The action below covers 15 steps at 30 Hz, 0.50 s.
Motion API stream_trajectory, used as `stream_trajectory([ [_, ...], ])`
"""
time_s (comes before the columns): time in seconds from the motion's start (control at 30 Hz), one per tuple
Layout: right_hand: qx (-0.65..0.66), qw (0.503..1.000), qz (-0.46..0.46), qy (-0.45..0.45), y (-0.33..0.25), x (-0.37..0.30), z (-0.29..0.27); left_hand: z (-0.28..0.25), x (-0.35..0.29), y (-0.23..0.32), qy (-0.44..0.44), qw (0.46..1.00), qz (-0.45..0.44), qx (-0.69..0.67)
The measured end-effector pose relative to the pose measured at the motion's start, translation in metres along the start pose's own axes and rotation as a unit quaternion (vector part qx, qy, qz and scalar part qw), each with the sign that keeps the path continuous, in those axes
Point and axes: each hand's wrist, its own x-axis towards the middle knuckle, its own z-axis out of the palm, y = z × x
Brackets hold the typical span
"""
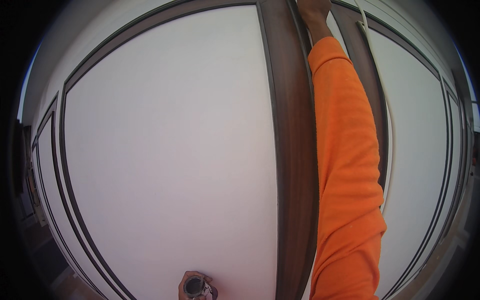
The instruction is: The person paints dark curved lines on a white ceiling using a small brush and a paint can. They repeatedly dip the brush into the can and apply paint along the ceiling's decorative trim.
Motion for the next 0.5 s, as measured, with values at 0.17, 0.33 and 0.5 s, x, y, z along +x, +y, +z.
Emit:
stream_trajectory([
  [0.17, -0.014, 1.000, -0.004, 0.017, -0.001, 0.001, 0.006, 0.031, -0.010, -0.040, -0.020, 0.996, 0.040, 0.078],
  [0.33, 0.025, 1.000, -0.009, -0.015, -0.004, -0.001, 0.005, 0.044, -0.011, -0.056, -0.023, 0.994, 0.044, 0.095],
  [0.5, 0.030, 0.998, 0.007, -0.051, -0.008, -0.005, 0.003, 0.044, -0.010, -0.052, -0.033, 0.994, 0.038, 0.102],
])
